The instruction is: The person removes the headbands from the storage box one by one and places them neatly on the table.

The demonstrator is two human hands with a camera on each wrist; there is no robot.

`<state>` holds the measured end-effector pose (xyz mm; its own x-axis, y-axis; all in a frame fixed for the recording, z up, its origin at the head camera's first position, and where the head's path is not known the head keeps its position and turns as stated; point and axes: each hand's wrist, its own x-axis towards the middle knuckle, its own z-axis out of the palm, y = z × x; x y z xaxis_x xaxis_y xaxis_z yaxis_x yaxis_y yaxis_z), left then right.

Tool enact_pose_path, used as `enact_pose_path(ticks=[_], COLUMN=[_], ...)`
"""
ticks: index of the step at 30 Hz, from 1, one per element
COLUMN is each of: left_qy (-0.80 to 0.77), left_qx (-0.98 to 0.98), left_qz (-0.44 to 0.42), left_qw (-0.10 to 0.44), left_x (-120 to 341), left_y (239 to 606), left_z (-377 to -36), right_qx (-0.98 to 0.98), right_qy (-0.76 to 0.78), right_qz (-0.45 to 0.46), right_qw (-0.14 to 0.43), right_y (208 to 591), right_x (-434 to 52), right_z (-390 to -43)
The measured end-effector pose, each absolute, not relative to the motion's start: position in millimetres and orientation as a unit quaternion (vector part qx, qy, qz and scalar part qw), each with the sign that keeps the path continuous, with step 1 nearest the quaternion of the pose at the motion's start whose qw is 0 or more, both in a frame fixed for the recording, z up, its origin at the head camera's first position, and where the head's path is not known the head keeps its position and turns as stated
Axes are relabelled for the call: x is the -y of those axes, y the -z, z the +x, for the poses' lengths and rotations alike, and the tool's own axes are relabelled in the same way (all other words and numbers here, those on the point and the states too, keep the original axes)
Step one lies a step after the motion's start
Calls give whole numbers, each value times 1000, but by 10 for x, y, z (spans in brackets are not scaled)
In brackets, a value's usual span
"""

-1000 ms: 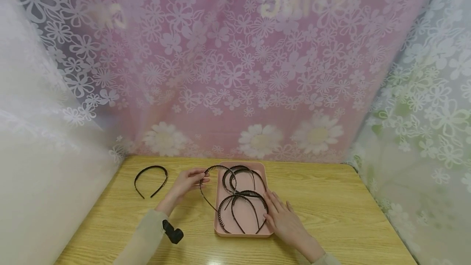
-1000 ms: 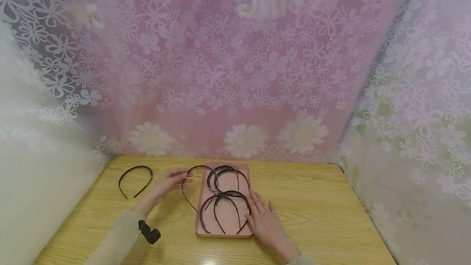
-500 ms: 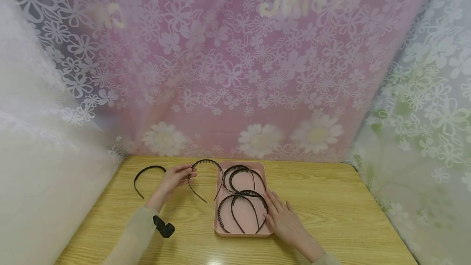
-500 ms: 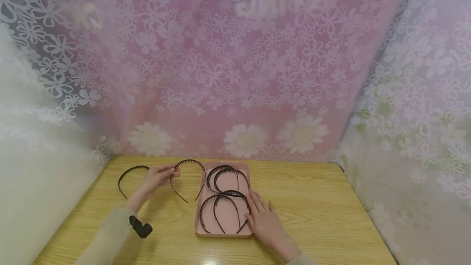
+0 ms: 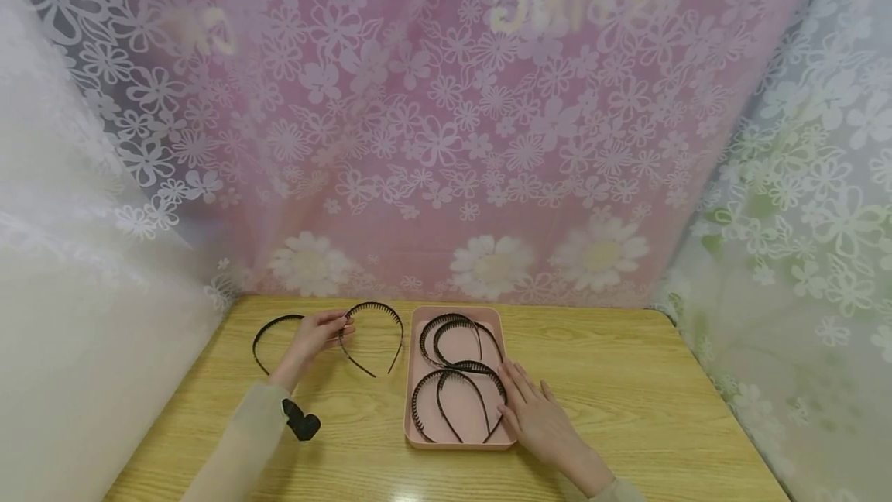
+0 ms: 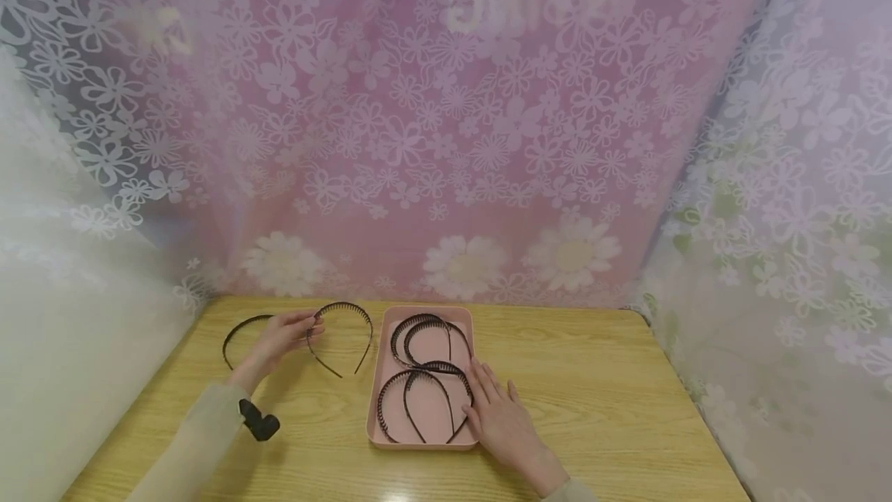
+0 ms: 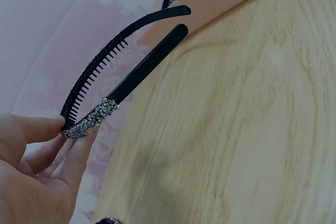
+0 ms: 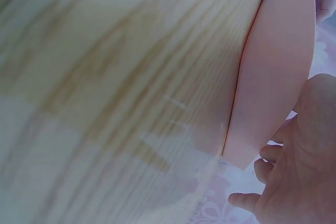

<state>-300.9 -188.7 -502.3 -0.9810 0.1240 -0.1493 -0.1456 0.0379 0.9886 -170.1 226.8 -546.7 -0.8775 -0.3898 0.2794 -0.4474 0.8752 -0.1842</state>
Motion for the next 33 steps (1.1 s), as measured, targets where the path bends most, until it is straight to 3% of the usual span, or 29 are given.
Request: enact_pose_path(ticks=[14, 24, 33], left_qy=[-637, -564, -416], left_qx=[-763, -820, -909], left_qz=[-43, -31, -11], left_qw=[104, 93, 10], left_x=[1874, 1908, 1847], left_y=[5162, 5223, 5302], left_z=[-3177, -3238, -3289], right_qx=[967, 962, 964], right_qy=[-118, -114, -112], right_qz=[208, 219, 212], right_qw=[92, 120, 113], right_y=[5395, 5509, 5525], right_x=[-2253, -2284, -2289], right_z=[-1687, -1717, -1731])
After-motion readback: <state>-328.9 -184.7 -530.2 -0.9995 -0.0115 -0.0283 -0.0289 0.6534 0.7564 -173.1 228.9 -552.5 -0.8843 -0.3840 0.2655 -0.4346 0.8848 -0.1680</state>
